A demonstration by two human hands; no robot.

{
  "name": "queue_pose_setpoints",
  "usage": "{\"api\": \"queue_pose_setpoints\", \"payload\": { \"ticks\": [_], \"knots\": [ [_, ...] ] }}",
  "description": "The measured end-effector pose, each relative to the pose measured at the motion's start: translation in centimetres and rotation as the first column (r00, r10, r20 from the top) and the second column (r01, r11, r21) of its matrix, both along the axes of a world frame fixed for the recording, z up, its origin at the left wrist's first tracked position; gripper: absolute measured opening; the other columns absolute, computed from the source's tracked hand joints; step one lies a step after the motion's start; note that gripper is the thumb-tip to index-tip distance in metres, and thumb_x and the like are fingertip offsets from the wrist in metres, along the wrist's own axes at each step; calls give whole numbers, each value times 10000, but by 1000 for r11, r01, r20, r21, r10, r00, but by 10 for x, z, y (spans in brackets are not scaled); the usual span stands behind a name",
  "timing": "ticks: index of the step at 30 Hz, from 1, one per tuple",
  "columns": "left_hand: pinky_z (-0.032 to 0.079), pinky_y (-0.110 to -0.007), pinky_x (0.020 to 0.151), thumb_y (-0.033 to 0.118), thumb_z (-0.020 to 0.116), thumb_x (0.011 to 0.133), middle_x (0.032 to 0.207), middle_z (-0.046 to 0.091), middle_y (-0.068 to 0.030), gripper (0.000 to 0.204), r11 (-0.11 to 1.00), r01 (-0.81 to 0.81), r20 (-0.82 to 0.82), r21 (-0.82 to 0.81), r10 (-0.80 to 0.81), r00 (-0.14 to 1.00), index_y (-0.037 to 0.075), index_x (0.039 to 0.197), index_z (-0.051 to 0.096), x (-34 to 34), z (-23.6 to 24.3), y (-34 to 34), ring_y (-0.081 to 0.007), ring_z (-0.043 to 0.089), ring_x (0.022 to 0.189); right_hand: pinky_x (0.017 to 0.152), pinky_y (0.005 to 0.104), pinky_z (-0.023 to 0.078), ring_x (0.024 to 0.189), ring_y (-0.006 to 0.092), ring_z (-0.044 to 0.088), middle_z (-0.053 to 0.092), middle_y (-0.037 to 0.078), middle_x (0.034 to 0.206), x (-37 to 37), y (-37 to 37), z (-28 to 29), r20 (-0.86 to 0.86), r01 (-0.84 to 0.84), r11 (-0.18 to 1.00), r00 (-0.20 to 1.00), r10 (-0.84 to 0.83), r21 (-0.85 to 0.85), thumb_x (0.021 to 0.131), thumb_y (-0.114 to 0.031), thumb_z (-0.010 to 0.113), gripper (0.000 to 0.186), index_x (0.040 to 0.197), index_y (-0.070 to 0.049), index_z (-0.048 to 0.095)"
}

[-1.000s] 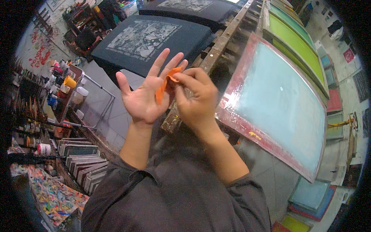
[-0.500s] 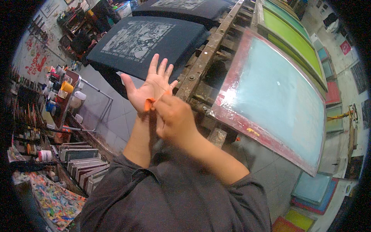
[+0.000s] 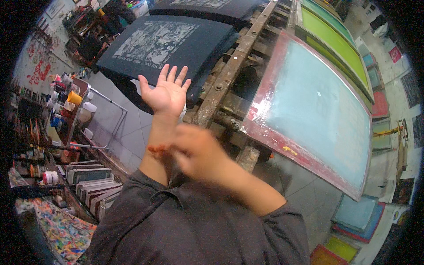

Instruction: The person uses a small stick to scrape dried ink from the edges of a screen printing frame, then places it aside and picks up another frame. They wipe their hands with an orange cloth and continue scraping the edges of the second frame.

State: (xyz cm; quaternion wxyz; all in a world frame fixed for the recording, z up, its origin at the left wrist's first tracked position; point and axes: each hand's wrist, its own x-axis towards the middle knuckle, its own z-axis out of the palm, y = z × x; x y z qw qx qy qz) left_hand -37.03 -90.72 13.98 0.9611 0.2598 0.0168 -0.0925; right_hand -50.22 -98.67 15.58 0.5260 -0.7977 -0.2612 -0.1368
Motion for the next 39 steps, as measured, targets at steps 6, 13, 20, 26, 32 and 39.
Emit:
{"api": "queue_pose_setpoints", "payload": {
  "ticks": [6, 13, 20, 26, 32, 39],
  "knots": [
    [178, -454, 1056, 780, 229, 798, 1529, 107, -146, 1003, 979, 92, 116, 181, -114, 987, 22, 1451, 149, -19, 4, -11, -347, 276, 1340, 630, 265, 465, 700, 193, 605, 602, 118, 762, 26, -10, 8, 67, 429, 880, 890, -450, 205, 769, 53, 626, 125, 883, 10, 656],
    [306, -356, 940, 814, 293, 752, 1514, 166, -123, 1030, 972, 61, -19, 226, -58, 998, 53, 1443, 219, -15, -20, -16, -339, 302, 1323, 603, 294, 481, 649, 280, 597, 588, 149, 770, 21, -5, -7, 265, 477, 877, 841, -472, 50, 723, 77, 633, 144, 857, 27, 623],
    [112, -524, 1037, 742, 299, 813, 1489, 196, -187, 962, 952, -135, -117, 274, 172, 978, -7, 1415, 251, -25, -6, -24, -377, 313, 1315, 602, 313, 484, 669, 293, 597, 582, 148, 783, 15, -3, -15, 365, 516, 855, 786, -499, 55, 684, 87, 632, 186, 857, 19, 627],
    [136, -525, 1080, 712, 316, 830, 1440, 231, -218, 951, 922, -180, -117, 341, 232, 966, -50, 1394, 244, -23, -1, -18, -383, 304, 1308, 626, 327, 489, 693, 306, 596, 581, 148, 806, 8, 2, -22, 318, 415, 909, 858, -403, 32, 656, 86, 623, 230, 874, 12, 631],
    [13, -498, 1057, 771, 209, 802, 1400, 361, -134, 947, 970, -138, 57, 199, 129, 990, 29, 1379, 327, -17, 11, -15, -349, 425, 1235, 652, 269, 502, 709, 194, 622, 603, 119, 858, 10, -14, -2, 140, 319, 923, 925, -353, 217, 767, 109, 587, 228, 963, 14, 651],
    [387, -362, 886, 653, 252, 903, 1341, 401, -188, 793, 977, -39, 241, 211, -14, 970, -1, 1341, 351, -35, 6, -15, -313, 458, 1188, 569, 279, 449, 642, 211, 555, 565, 112, 813, 26, -5, 8, 322, 253, 952, 899, -296, 170, 720, 51, 666, 171, 886, 19, 640]
  ]
}}
